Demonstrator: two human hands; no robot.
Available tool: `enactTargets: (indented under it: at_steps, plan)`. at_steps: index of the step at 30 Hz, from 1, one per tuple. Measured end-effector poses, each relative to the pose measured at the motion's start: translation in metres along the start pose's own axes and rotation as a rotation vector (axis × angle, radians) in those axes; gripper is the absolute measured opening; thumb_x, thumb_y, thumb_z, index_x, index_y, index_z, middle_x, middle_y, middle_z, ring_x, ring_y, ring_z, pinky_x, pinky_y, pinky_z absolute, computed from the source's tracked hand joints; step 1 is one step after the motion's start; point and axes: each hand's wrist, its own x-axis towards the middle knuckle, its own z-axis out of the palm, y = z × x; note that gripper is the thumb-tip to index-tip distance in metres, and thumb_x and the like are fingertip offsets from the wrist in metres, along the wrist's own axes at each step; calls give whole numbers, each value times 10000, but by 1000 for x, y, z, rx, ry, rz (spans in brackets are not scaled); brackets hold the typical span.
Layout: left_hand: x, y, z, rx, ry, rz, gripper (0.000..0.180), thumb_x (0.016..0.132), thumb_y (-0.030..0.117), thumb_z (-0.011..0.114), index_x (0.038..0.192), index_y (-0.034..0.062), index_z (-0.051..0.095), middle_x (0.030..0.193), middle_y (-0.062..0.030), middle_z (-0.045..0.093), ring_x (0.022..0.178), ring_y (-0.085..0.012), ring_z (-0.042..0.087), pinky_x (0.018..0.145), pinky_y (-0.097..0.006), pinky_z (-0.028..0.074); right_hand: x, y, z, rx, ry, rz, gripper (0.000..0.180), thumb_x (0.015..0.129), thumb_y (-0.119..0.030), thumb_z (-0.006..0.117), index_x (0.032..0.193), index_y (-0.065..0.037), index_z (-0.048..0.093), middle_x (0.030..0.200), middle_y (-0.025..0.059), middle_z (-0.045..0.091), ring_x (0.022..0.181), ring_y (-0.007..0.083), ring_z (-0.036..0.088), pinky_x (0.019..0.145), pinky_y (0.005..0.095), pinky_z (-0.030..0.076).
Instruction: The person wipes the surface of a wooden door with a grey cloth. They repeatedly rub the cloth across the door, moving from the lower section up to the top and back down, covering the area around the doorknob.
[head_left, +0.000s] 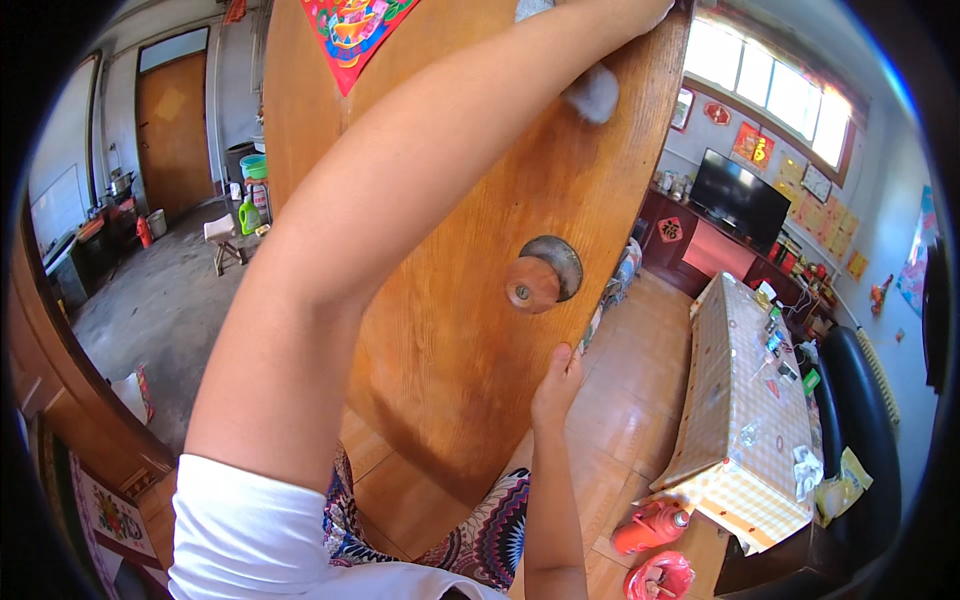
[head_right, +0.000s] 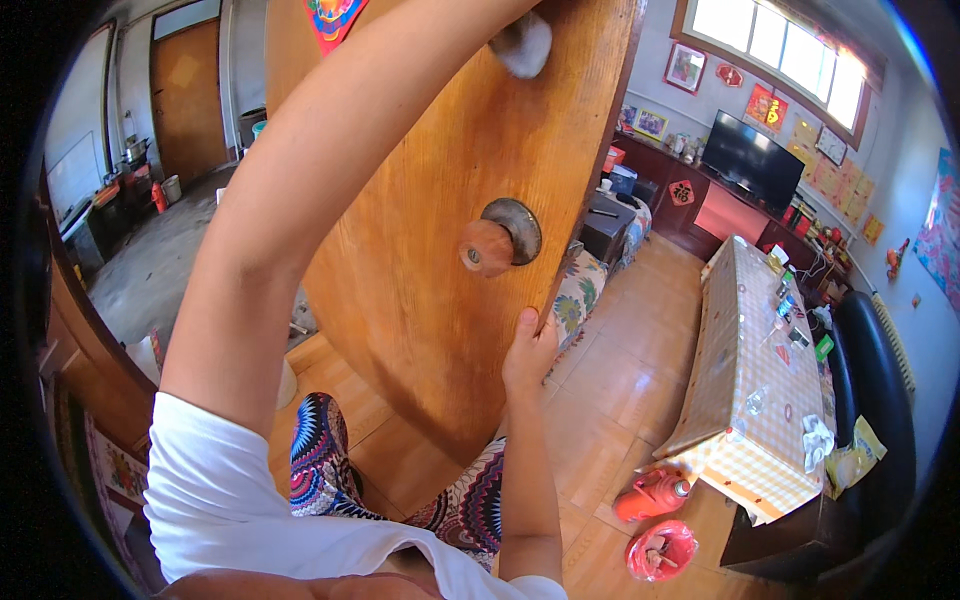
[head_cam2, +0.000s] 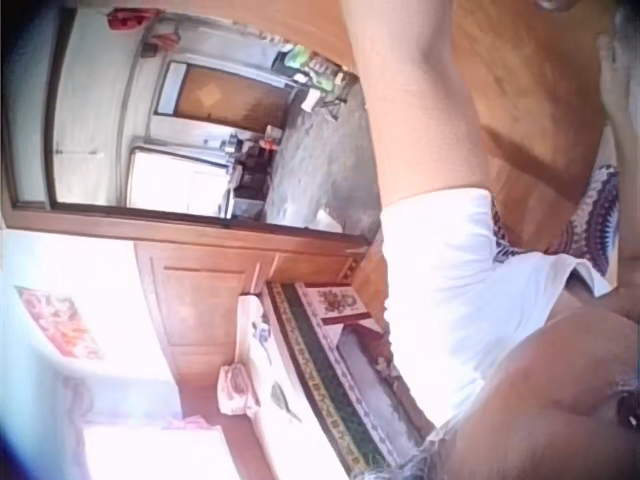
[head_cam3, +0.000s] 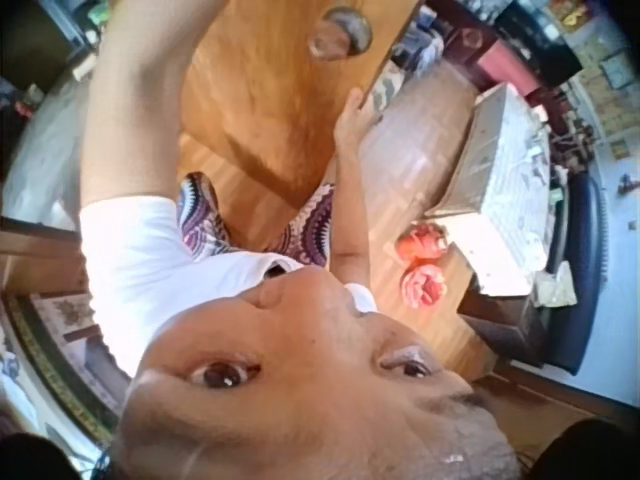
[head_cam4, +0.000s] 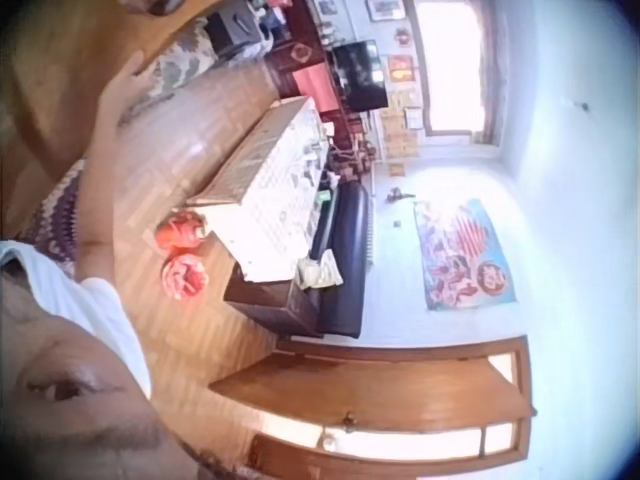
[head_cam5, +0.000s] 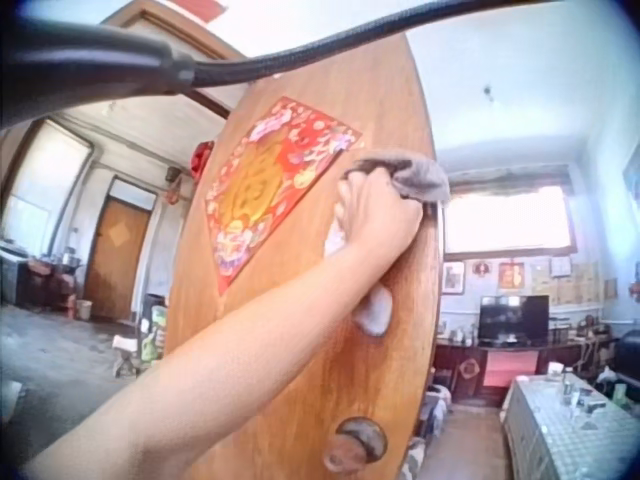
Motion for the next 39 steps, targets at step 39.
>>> enactTargets:
  at_steps: [39]
  plan:
    - [82,7,19,-676,-327,123,299,845,272,779,1093,107,781,1093,-165,759,1040,-350,713,912,-439,562,-9,-28,11,32,13,-5,542,1021,-494,585,1181,21,637,988,162,712,924,296,672,844,393,510]
